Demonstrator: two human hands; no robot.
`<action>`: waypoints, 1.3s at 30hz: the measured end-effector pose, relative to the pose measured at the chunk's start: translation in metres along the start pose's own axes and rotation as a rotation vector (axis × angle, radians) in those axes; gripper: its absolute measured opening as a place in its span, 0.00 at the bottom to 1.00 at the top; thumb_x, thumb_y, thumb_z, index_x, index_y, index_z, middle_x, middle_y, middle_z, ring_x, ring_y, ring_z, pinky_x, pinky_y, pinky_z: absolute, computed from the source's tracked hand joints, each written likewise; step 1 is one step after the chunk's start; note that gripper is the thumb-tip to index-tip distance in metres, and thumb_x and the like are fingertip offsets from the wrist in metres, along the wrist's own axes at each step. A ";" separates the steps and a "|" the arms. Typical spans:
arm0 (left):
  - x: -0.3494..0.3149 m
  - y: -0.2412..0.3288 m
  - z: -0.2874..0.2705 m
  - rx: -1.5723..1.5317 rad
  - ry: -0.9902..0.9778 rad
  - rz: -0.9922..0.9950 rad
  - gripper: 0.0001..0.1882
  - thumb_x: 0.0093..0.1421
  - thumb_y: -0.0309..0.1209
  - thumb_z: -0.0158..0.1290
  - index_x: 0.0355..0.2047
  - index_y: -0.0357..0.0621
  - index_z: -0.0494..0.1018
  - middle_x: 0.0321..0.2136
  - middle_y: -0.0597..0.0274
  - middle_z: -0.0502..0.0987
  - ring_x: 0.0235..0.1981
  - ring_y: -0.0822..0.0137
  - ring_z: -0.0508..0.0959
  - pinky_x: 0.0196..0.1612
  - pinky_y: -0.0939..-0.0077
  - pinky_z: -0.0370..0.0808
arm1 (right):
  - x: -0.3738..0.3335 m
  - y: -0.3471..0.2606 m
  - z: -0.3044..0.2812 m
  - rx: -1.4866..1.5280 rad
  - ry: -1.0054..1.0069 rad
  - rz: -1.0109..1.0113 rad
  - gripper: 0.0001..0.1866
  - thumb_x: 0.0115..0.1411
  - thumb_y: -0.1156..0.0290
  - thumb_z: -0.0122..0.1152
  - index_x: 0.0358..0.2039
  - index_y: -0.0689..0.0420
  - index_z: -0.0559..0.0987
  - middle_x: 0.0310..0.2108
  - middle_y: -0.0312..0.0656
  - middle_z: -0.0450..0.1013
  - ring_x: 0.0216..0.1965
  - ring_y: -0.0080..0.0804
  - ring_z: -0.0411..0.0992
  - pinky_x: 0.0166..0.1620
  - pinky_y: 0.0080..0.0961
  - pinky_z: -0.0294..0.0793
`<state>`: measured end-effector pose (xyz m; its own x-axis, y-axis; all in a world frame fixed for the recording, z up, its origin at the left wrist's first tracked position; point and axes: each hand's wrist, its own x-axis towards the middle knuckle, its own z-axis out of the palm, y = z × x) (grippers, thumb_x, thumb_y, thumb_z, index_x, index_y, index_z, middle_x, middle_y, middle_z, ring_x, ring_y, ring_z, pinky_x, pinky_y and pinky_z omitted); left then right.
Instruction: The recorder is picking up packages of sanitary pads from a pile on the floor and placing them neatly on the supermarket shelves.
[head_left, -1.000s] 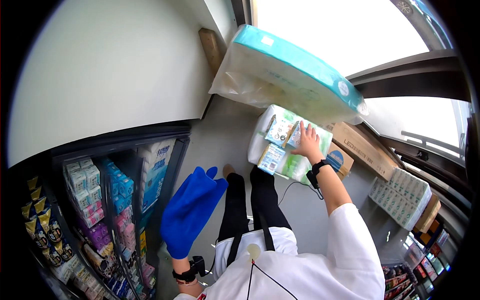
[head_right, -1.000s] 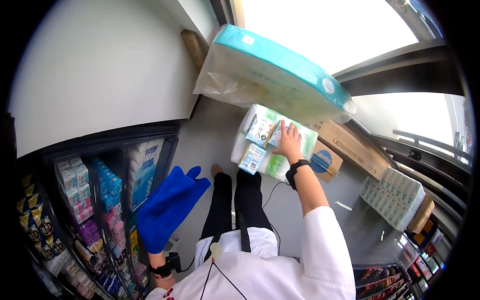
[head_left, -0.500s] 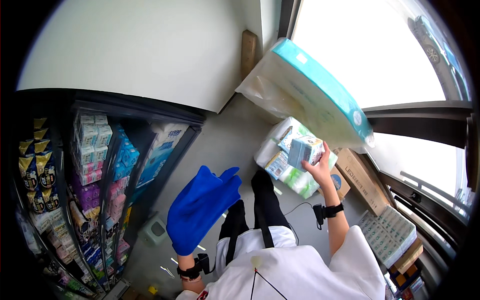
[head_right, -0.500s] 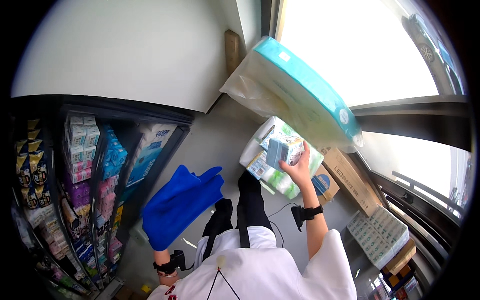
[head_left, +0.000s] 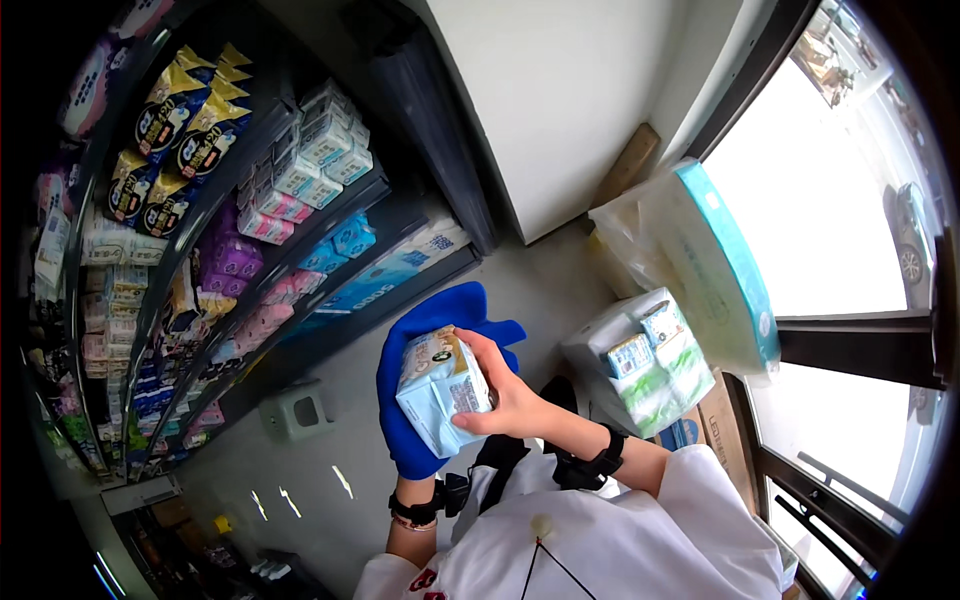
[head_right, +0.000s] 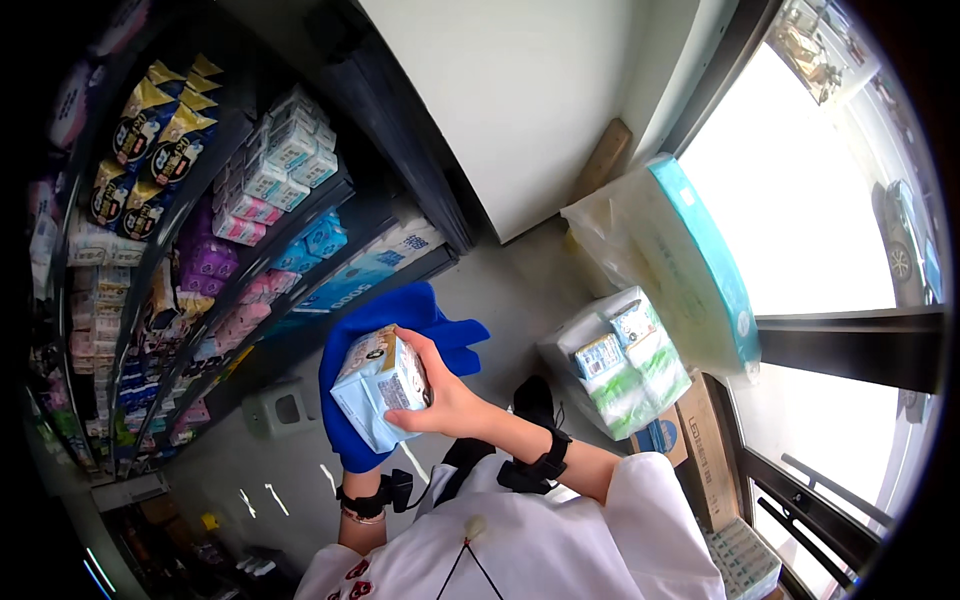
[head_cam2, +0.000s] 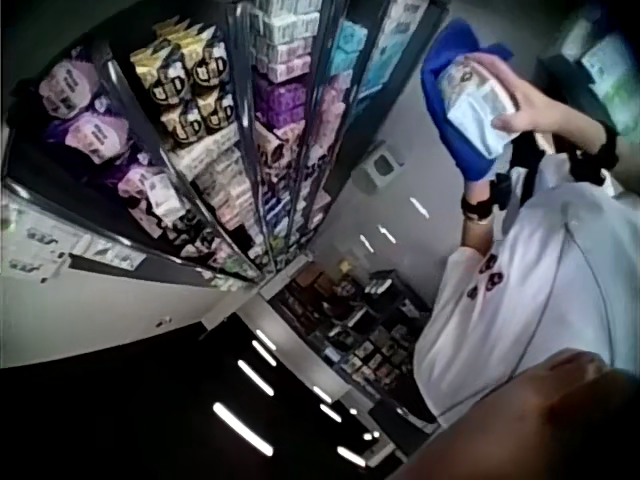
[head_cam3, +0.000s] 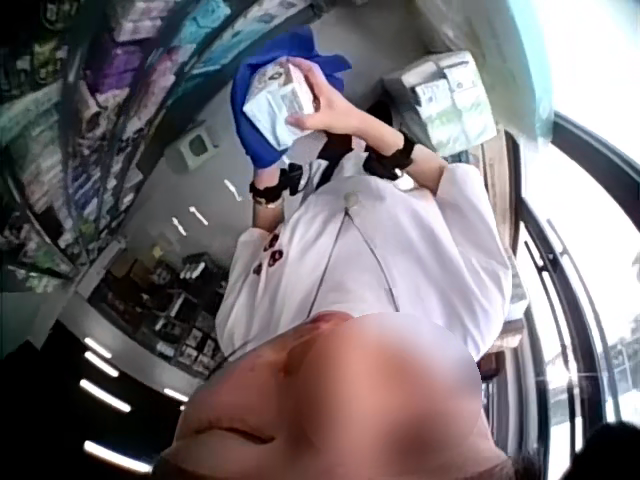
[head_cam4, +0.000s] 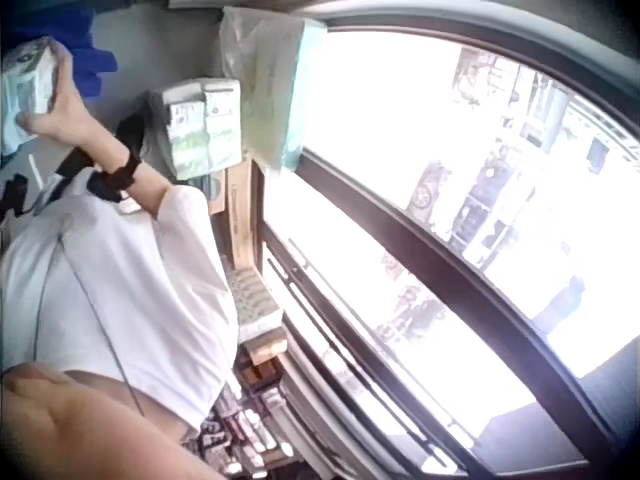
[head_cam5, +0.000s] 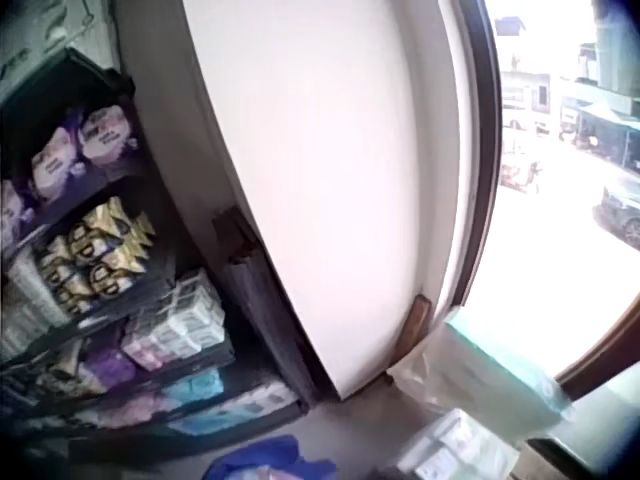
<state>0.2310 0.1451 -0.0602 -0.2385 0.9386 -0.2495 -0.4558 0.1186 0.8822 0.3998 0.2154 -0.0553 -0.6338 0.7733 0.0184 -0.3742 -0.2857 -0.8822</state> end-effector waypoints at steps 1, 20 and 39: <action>-0.005 0.020 0.016 -0.035 -0.043 -0.005 0.27 0.71 0.36 0.40 0.65 0.35 0.54 0.62 0.50 0.62 0.61 0.58 0.66 0.63 0.62 0.65 | 0.008 -0.004 0.012 -0.074 0.004 0.022 0.56 0.48 0.64 0.73 0.69 0.59 0.46 0.60 0.50 0.57 0.63 0.40 0.57 0.66 0.33 0.54; -0.120 0.110 -0.294 -0.089 0.490 0.776 0.13 0.64 0.31 0.51 0.44 0.35 0.67 0.41 0.52 0.76 0.41 0.65 0.77 0.45 0.68 0.74 | 0.072 0.067 0.294 -0.177 -0.379 -0.184 0.43 0.56 0.53 0.65 0.65 0.58 0.55 0.61 0.51 0.60 0.61 0.40 0.60 0.60 0.36 0.58; -0.092 0.216 -0.349 0.283 0.802 0.933 0.33 0.61 0.32 0.57 0.62 0.39 0.54 0.55 0.56 0.66 0.56 0.63 0.69 0.59 0.66 0.67 | 0.178 0.187 0.427 -0.676 -0.133 -0.593 0.54 0.38 0.67 0.81 0.61 0.57 0.55 0.59 0.58 0.51 0.62 0.50 0.53 0.64 0.43 0.51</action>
<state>-0.1445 -0.0288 0.0140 -0.8669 0.2543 0.4288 0.3417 -0.3234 0.8824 -0.0722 0.0577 -0.0157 -0.5522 0.6039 0.5748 -0.2135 0.5640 -0.7977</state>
